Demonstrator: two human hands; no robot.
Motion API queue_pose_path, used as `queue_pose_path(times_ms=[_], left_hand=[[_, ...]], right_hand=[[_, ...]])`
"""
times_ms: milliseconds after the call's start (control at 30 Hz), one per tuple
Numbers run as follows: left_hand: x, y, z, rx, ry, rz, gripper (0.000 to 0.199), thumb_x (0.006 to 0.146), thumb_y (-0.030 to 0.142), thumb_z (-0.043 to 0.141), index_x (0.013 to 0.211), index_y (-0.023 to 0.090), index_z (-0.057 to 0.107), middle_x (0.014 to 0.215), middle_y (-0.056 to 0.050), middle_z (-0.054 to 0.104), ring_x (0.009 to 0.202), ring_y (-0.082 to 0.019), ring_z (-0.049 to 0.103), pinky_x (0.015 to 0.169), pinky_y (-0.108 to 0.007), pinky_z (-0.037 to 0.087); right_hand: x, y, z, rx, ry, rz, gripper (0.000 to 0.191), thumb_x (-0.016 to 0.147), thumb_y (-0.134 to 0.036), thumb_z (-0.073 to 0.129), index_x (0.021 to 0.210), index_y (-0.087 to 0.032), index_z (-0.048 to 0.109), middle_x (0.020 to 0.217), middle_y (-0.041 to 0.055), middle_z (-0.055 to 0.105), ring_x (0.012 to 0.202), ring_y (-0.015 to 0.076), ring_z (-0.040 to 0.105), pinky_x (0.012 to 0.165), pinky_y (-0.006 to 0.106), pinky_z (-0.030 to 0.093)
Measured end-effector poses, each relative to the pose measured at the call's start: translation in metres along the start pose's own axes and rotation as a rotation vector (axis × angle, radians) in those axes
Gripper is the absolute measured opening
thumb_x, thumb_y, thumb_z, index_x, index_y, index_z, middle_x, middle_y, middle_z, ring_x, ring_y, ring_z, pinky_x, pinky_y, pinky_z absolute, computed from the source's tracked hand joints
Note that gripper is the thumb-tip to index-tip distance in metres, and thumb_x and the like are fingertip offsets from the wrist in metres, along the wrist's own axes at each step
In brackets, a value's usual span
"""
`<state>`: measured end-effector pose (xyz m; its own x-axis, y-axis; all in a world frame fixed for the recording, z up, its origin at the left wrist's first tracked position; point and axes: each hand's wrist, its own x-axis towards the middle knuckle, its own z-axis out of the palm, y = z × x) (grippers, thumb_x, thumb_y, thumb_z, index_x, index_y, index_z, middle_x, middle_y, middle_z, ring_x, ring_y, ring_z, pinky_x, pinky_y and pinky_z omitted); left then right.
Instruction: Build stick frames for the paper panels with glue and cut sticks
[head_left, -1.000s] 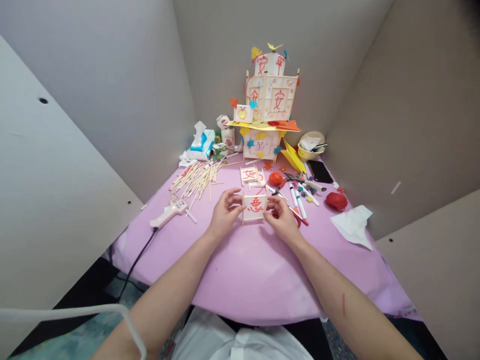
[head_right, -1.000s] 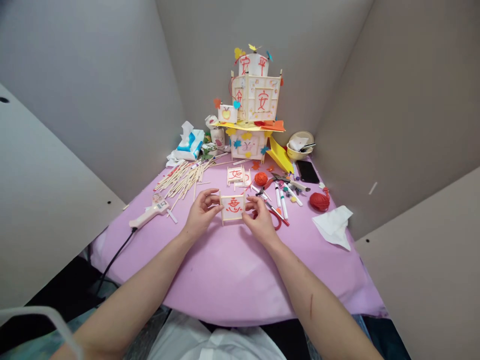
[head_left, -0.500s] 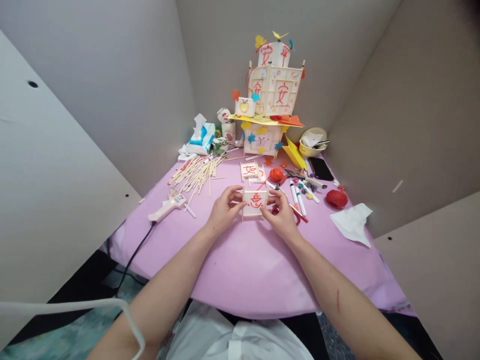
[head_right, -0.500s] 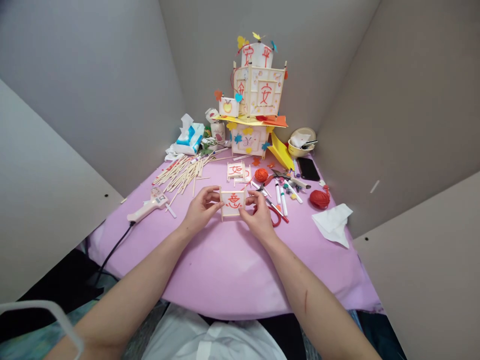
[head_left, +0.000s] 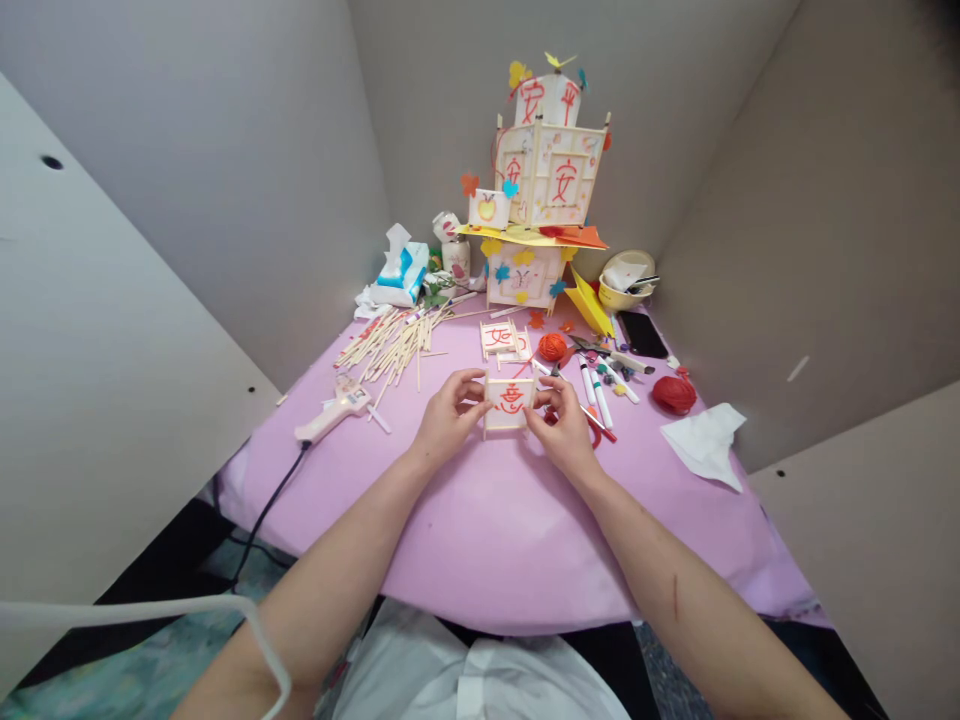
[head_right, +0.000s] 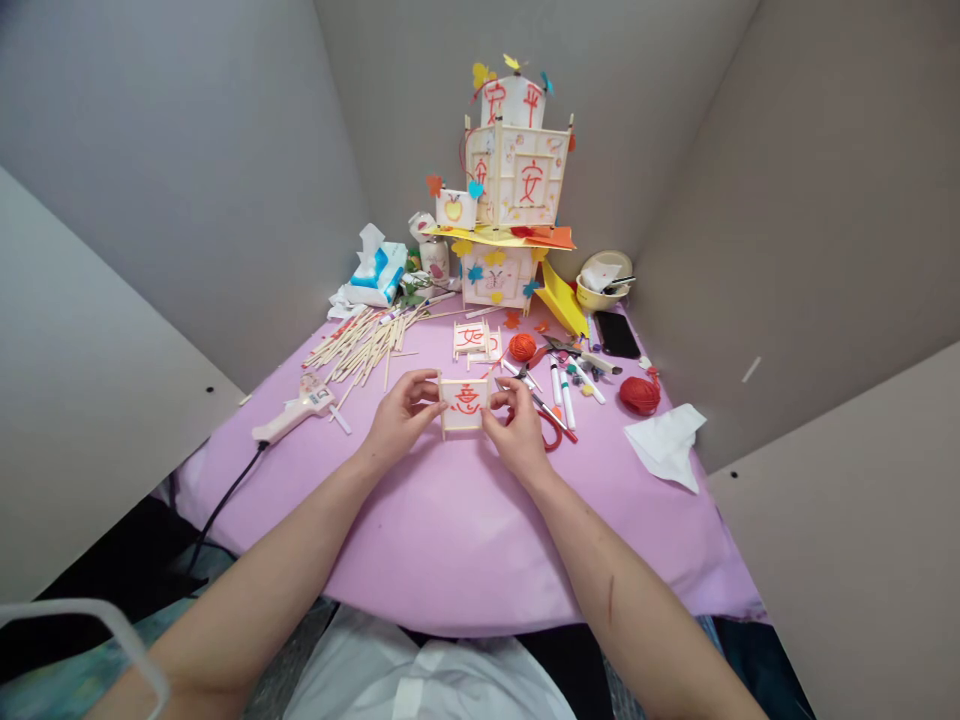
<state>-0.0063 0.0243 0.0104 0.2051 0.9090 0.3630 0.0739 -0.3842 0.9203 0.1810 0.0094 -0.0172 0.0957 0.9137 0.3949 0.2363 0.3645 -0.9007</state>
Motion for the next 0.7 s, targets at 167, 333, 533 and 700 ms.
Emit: queue_pose_path(times_ms=[167, 333, 533, 700], left_hand=[[-0.001, -0.002, 0.0001, 0.005, -0.008, -0.001, 0.041, 0.077, 0.021, 0.063, 0.115, 0.021, 0.049, 0.089, -0.002, 0.064, 0.085, -0.015, 0.063, 0.075, -0.028, 0.051], [-0.0002, -0.0043, -0.0008, 0.014, -0.008, 0.004, 0.041, 0.077, 0.021, 0.063, 0.117, 0.021, 0.049, 0.091, -0.003, 0.064, 0.087, -0.016, 0.063, 0.074, -0.028, 0.052], [-0.0002, -0.0043, -0.0013, 0.005, -0.002, 0.003, 0.04, 0.077, 0.022, 0.063, 0.116, 0.021, 0.049, 0.089, -0.003, 0.063, 0.086, -0.015, 0.063, 0.074, -0.028, 0.052], [-0.0013, -0.0052, -0.0012, 0.012, -0.006, 0.009, 0.04, 0.078, 0.022, 0.062, 0.116, 0.021, 0.05, 0.09, -0.003, 0.064, 0.086, -0.015, 0.063, 0.074, -0.028, 0.052]], right_hand=[[0.003, 0.0031, 0.0043, 0.057, 0.019, 0.036, 0.044, 0.074, -0.021, 0.061, 0.114, -0.022, 0.041, 0.074, -0.0037, 0.057, 0.065, 0.0117, 0.051, 0.059, 0.024, 0.037], [0.0021, 0.0016, 0.0045, 0.081, 0.006, 0.04, 0.046, 0.073, -0.02, 0.06, 0.115, -0.023, 0.04, 0.074, -0.0042, 0.056, 0.067, 0.012, 0.053, 0.061, 0.024, 0.038], [0.0002, -0.0001, 0.0021, 0.073, -0.042, 0.033, 0.053, 0.071, -0.016, 0.059, 0.119, -0.024, 0.039, 0.084, -0.0014, 0.059, 0.071, 0.0125, 0.053, 0.06, 0.024, 0.038], [0.0015, 0.0007, 0.0046, 0.08, -0.011, 0.031, 0.048, 0.071, -0.017, 0.06, 0.115, -0.023, 0.041, 0.079, -0.0028, 0.059, 0.066, 0.0115, 0.052, 0.058, 0.024, 0.037]])
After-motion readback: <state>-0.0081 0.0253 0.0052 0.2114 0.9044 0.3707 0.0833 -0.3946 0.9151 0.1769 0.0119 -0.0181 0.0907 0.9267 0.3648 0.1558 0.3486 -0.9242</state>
